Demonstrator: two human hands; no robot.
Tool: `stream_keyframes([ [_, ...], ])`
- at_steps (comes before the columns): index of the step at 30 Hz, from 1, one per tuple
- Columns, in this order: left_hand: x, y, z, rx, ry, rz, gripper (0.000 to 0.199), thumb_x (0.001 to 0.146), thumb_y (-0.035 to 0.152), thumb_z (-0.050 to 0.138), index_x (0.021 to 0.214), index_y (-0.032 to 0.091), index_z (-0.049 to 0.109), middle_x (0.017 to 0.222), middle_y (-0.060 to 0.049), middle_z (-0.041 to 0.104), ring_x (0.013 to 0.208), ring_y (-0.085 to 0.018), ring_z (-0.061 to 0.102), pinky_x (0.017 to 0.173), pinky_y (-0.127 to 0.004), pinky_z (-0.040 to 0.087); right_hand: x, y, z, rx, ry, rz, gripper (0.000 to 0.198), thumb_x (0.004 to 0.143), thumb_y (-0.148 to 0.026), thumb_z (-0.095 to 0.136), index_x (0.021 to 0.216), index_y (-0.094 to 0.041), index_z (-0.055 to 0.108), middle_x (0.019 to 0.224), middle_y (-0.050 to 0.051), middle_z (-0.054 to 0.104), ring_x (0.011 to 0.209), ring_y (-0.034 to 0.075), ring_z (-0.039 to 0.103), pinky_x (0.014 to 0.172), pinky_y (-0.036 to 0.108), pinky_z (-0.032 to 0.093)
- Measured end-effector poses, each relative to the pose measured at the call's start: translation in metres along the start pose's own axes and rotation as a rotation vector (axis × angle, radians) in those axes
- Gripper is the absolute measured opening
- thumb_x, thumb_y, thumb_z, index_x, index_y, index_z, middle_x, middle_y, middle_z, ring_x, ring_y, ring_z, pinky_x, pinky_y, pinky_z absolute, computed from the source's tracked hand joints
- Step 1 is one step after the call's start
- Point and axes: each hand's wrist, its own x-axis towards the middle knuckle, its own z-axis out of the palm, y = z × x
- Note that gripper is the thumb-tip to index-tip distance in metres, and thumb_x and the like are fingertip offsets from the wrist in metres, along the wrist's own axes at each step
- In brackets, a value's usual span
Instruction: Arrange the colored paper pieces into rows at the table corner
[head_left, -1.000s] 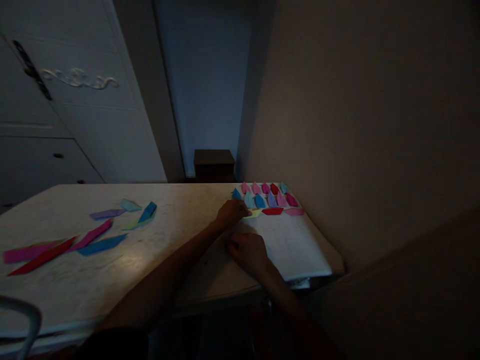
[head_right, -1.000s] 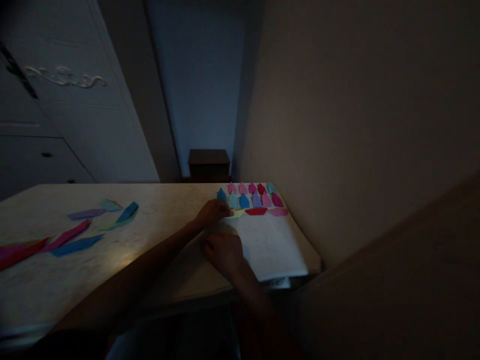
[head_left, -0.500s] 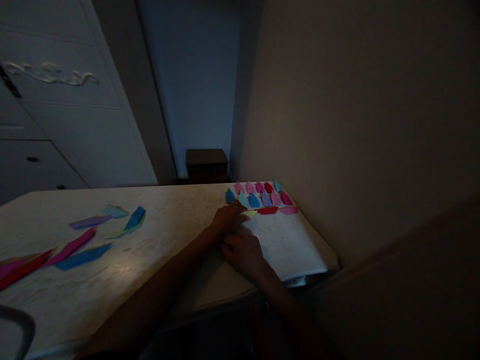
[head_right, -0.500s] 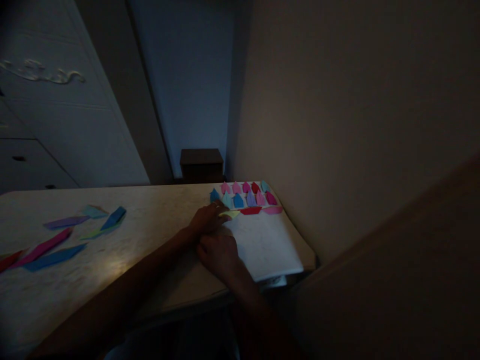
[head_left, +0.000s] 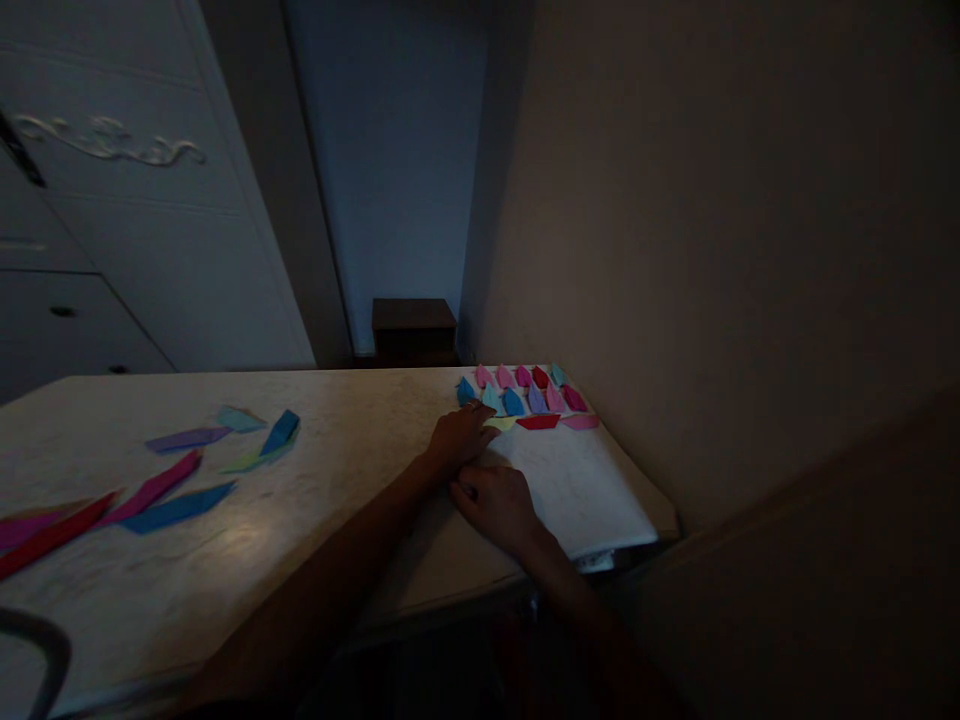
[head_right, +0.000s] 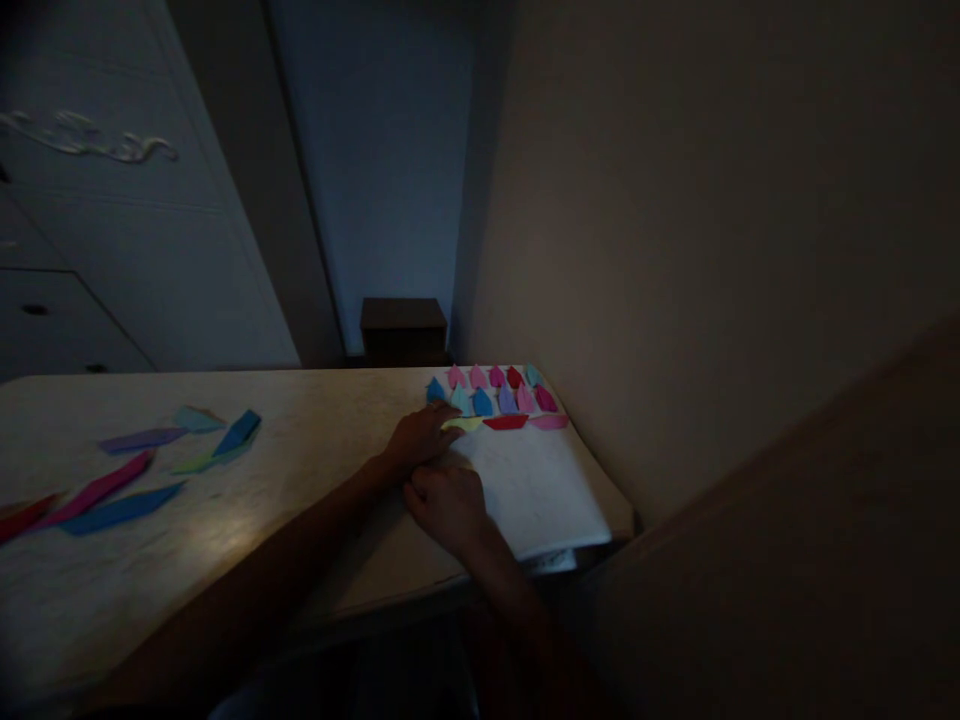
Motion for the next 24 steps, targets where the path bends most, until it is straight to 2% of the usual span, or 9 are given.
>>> stream_keyframes([
  [6,-0.009,-0.007,-0.004,-0.102,0.112,0.021,0.035,0.090,0.034,0.055,0.124,0.023,0.058,0.127,-0.006,0.060,0.108,-0.022,0.061,0.090,-0.032,0.050,0.001,0.004,0.003,0.080,0.037,0.015,0.030,0.090,-0.034,0.055,0.065,-0.020,0.062,0.062,-0.002,0.066,0.059,0.011,0.057,0.056,0.025,0.026],
  [10,-0.034,-0.012,-0.014,-0.184,0.148,0.050,0.030,0.090,0.028,0.055,0.118,0.021,0.062,0.119,-0.006,0.063,0.107,-0.021,0.061,0.092,-0.031,0.049,0.001,0.007,0.003,0.115,0.037,0.027,0.030,0.089,-0.032,0.054,0.062,-0.020,0.061,0.060,-0.002,0.065,0.058,0.011,0.056,0.056,0.024,0.027],
  [14,-0.079,-0.023,-0.031,-0.216,0.142,0.068,0.026,0.089,0.026,0.054,0.112,0.021,0.065,0.112,-0.005,0.067,0.094,-0.018,0.065,0.086,-0.029,0.051,-0.001,0.008,0.003,0.128,0.034,0.024,0.035,0.090,-0.034,0.049,0.060,-0.020,0.060,0.059,-0.002,0.063,0.057,0.012,0.055,0.056,0.024,0.028],
  [17,-0.122,-0.039,-0.047,-0.222,0.141,0.040,0.023,0.090,0.026,0.052,0.107,0.022,0.068,0.107,-0.004,0.068,0.080,-0.014,0.065,0.079,-0.027,0.050,-0.003,0.010,0.004,0.134,0.041,-0.010,0.043,0.093,-0.044,0.043,0.060,-0.021,0.057,0.056,-0.001,0.059,0.055,0.014,0.054,0.056,0.025,0.029],
  [21,-0.176,-0.066,-0.067,-0.216,0.172,-0.046,0.021,0.091,0.023,0.050,0.098,0.022,0.070,0.099,-0.003,0.070,0.074,-0.013,0.063,0.076,-0.025,0.049,0.000,0.014,0.006,0.124,0.033,0.023,0.050,0.091,-0.056,0.039,0.057,-0.022,0.052,0.056,0.001,0.057,0.054,0.016,0.053,0.053,0.027,0.029],
  [24,-0.202,-0.079,-0.075,-0.234,0.235,-0.141,0.019,0.088,0.020,0.053,0.094,0.020,0.071,0.091,-0.003,0.071,0.074,-0.013,0.063,0.076,-0.026,0.048,0.015,0.012,0.007,0.203,0.000,0.000,0.048,0.088,-0.057,0.043,0.056,-0.022,0.048,0.056,0.000,0.055,0.055,0.016,0.053,0.052,0.026,0.030],
])
